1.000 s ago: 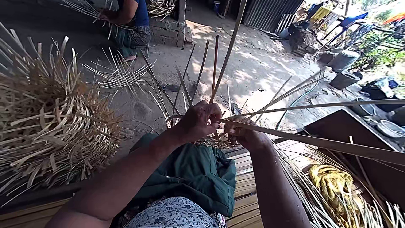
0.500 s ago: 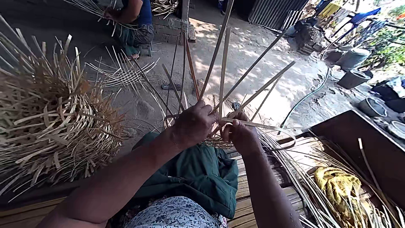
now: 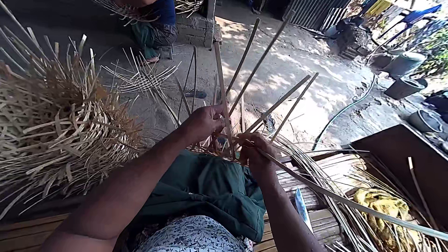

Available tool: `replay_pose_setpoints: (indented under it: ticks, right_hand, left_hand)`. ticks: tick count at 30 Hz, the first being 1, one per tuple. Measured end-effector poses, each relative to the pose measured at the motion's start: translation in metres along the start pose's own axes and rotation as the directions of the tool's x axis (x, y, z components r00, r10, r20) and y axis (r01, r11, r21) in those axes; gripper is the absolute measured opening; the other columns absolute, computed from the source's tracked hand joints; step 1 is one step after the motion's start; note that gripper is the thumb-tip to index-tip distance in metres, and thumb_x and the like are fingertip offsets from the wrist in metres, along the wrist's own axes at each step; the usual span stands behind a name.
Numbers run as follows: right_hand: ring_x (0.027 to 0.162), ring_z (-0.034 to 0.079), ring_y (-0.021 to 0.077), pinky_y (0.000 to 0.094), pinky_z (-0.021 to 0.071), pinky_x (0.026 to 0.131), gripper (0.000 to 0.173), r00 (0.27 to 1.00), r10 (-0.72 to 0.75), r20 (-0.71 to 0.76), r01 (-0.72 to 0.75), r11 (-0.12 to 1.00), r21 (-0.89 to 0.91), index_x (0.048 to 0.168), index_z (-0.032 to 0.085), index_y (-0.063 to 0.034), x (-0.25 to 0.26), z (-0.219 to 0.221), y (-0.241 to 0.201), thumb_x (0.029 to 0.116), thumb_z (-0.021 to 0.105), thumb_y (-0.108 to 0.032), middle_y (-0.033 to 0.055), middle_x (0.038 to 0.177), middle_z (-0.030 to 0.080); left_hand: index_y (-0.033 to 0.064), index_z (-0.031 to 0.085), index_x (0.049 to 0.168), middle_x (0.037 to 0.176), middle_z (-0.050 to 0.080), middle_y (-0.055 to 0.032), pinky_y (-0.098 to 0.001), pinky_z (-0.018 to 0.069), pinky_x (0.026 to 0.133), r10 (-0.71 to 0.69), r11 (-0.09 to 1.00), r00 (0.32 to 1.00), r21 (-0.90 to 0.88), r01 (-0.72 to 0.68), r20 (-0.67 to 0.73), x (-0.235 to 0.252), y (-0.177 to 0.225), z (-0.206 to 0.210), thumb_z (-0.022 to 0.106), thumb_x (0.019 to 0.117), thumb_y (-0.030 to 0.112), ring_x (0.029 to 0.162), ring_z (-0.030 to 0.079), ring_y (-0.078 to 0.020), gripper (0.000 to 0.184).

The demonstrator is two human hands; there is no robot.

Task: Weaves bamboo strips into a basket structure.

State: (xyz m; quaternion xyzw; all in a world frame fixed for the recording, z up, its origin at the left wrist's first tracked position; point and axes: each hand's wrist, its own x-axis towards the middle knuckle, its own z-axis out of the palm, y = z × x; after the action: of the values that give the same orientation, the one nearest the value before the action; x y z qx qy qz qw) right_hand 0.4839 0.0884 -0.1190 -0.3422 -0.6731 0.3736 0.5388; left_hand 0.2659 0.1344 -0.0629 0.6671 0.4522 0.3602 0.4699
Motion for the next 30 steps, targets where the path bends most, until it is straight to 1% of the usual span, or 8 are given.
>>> replay_pose_setpoints:
  ticks: [4,9,13,17,21,24,27,30]
  right_hand:
    - [0.063,0.056,0.0053,0.0227,0.0517,0.056,0.027,0.995,-0.100,0.023,0.101,0.912,-0.397,0.115,0.078,-0.0165,0.003,-0.009,-0.006,0.0999,0.057,-0.007,0.0052,0.089,0.061]
    - [0.063,0.057,0.0075,0.0253,0.0518,0.056,0.033,0.990,-0.032,0.137,0.103,0.827,-0.552,0.120,0.078,-0.0219,0.006,-0.015,-0.020,0.0994,0.055,-0.009,0.0063,0.088,0.061]
    - [0.062,0.058,0.0049,0.0233,0.0546,0.058,0.024,0.986,0.049,0.157,0.023,0.903,-0.429,0.112,0.077,-0.0124,0.010,-0.018,-0.025,0.1010,0.055,-0.009,0.0039,0.087,0.062]
    - [0.064,0.066,0.0075,0.0256,0.0596,0.062,0.018,0.967,0.230,0.106,-0.224,0.972,-0.065,0.111,0.067,-0.0032,0.015,-0.017,-0.032,0.0940,0.063,0.000,0.0014,0.083,0.070]
    - [0.070,0.068,0.0107,0.0308,0.0612,0.064,0.032,0.994,0.101,0.031,-0.088,0.953,-0.289,0.123,0.064,-0.0080,0.023,-0.022,-0.035,0.0922,0.068,-0.003,0.0032,0.093,0.071]
    - [0.074,0.067,0.0272,0.0510,0.0556,0.066,0.034,0.997,0.038,-0.064,-0.073,0.656,-0.751,0.130,0.069,-0.0103,0.036,-0.025,-0.054,0.0995,0.067,-0.024,0.0129,0.097,0.071]
    - [0.080,0.069,0.0361,0.0600,0.0532,0.067,0.026,0.987,0.132,-0.089,-0.138,0.423,-0.895,0.116,0.076,-0.0150,0.048,-0.023,-0.077,0.0997,0.067,-0.033,0.0149,0.099,0.071]
    - [0.079,0.069,0.0366,0.0606,0.0529,0.065,0.013,0.992,0.113,-0.065,-0.109,0.445,-0.889,0.101,0.076,-0.0099,0.052,-0.026,-0.092,0.0931,0.075,-0.020,0.0146,0.091,0.071]
  left_hand:
    - [0.0068,0.062,0.103,0.074,0.065,-0.0038,-0.0192,0.0399,0.048,0.108,0.993,0.985,-0.027,-0.113,-0.132,-0.021,0.004,0.014,0.048,0.1073,0.017,0.055,0.053,-0.0072,0.018]
    - [0.0080,0.061,0.126,0.070,0.063,-0.0022,-0.0242,0.0477,0.050,0.324,0.931,0.923,0.243,-0.272,-0.207,-0.019,-0.006,0.022,0.063,0.1019,0.013,0.053,0.055,-0.0091,0.025]
    - [0.0028,0.065,0.127,0.093,0.068,-0.0095,-0.0368,0.0587,0.069,0.741,0.506,0.672,0.665,-0.549,-0.009,-0.024,-0.007,0.030,0.069,0.0957,0.017,0.079,0.067,-0.0209,0.034]
    - [0.0211,0.058,0.147,0.099,0.072,-0.0125,-0.0431,0.0536,0.064,0.678,0.261,0.682,0.778,-0.571,0.274,-0.022,-0.002,0.036,0.063,0.0979,0.017,0.083,0.066,-0.0309,0.050]
    - [0.0154,0.066,0.137,0.082,0.066,-0.0092,-0.0408,0.0522,0.063,0.708,0.273,0.676,0.804,-0.528,0.203,-0.011,0.011,0.026,0.065,0.0974,0.014,0.078,0.062,-0.0295,0.040]
    - [0.0096,0.074,0.121,0.088,0.068,-0.0105,-0.0395,0.0541,0.066,0.774,0.298,0.625,0.813,-0.500,0.101,-0.008,0.018,0.027,0.065,0.0979,0.013,0.082,0.064,-0.0292,0.025]
    - [0.0095,0.077,0.109,0.087,0.068,-0.0098,-0.0371,0.0530,0.067,0.823,0.292,0.567,0.831,-0.473,0.033,-0.010,0.025,0.040,0.067,0.0967,0.013,0.082,0.063,-0.0273,0.016]
    - [0.0112,0.077,0.102,0.084,0.068,-0.0054,-0.0360,0.0513,0.068,0.810,0.421,0.583,0.760,-0.495,-0.068,-0.016,0.033,0.050,0.071,0.0922,0.015,0.080,0.062,-0.0243,0.012]
